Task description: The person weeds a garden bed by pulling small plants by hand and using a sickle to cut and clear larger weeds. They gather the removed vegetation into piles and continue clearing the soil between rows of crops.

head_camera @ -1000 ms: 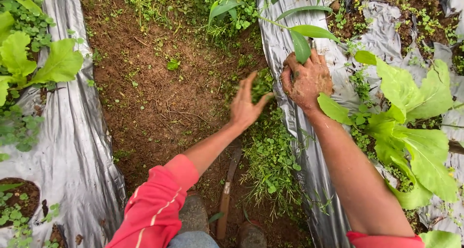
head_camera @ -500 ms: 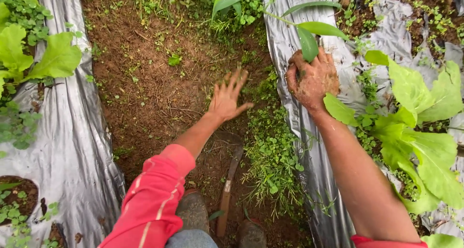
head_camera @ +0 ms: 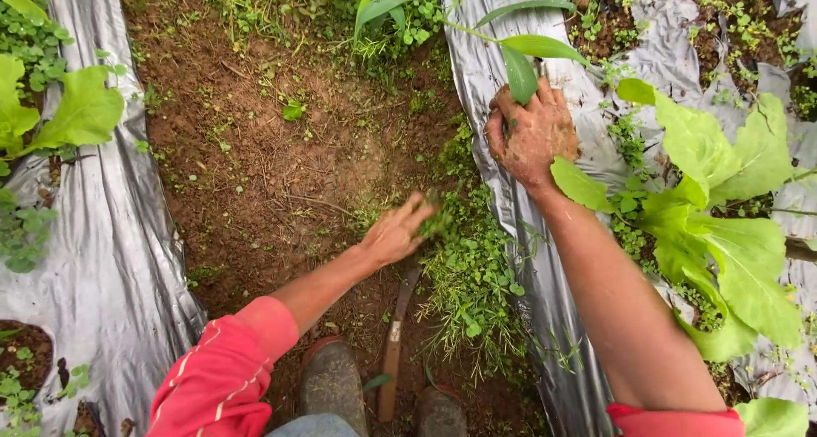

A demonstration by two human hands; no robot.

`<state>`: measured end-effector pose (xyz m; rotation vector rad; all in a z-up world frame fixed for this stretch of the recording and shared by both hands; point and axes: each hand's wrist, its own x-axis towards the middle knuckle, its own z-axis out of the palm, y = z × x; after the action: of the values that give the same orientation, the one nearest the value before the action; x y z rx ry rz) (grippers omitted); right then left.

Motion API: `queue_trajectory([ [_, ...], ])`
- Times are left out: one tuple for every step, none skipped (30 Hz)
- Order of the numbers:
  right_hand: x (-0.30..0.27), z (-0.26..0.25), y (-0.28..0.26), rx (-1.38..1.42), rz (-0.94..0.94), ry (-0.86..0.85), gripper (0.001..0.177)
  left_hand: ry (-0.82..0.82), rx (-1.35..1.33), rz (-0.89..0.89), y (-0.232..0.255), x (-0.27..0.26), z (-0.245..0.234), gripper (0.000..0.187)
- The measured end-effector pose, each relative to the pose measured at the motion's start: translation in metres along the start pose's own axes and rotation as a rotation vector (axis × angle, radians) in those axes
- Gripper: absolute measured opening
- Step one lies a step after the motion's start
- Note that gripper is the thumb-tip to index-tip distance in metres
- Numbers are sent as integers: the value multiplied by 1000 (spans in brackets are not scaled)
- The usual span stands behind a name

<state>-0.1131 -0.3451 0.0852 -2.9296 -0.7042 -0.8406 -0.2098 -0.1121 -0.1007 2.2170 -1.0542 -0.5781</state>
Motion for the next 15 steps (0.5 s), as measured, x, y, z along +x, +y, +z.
queue_trajectory([
  [1,-1,0,-9,-7,4,5,243,-117,75,18,7,-14,56],
  [0,-2,0,-17,-13,4,4,484,-239,147,38,13,-27,70],
  [-6,-2,0,-16,-10,-4,4,479,-245,145,57,15,-30,70],
  [-6,0,1,-25,-8,-19,5,436,-211,153,72,21,-39,71],
  [-5,2,2,-34,-5,-34,6,392,-177,161,88,27,-47,74],
  [-6,3,3,-35,-2,-33,6,389,-175,164,81,38,-29,74],
  [-7,4,5,-25,-2,-34,6,382,-231,68,75,49,-11,60],
  [-8,6,5,-15,-5,-35,6,376,-287,-29,68,59,7,47],
  [-7,7,6,-16,-3,-34,6,375,-286,-27,70,54,1,47],
  [-7,7,5,-20,-7,-32,6,372,-340,-56,73,48,-4,38],
  [-7,8,5,-25,-10,-31,6,368,-394,-85,76,42,-8,33],
  [-8,9,6,-24,-9,-33,6,366,-396,-86,63,45,-6,33],
  [-9,10,7,-23,-7,-32,5,441,-449,-253,51,49,-4,36],
  [-9,11,8,-24,-4,-30,5,512,-500,-418,38,53,-3,40],
  [-11,11,7,-25,-1,-31,5,508,-499,-417,21,46,-4,40],
])
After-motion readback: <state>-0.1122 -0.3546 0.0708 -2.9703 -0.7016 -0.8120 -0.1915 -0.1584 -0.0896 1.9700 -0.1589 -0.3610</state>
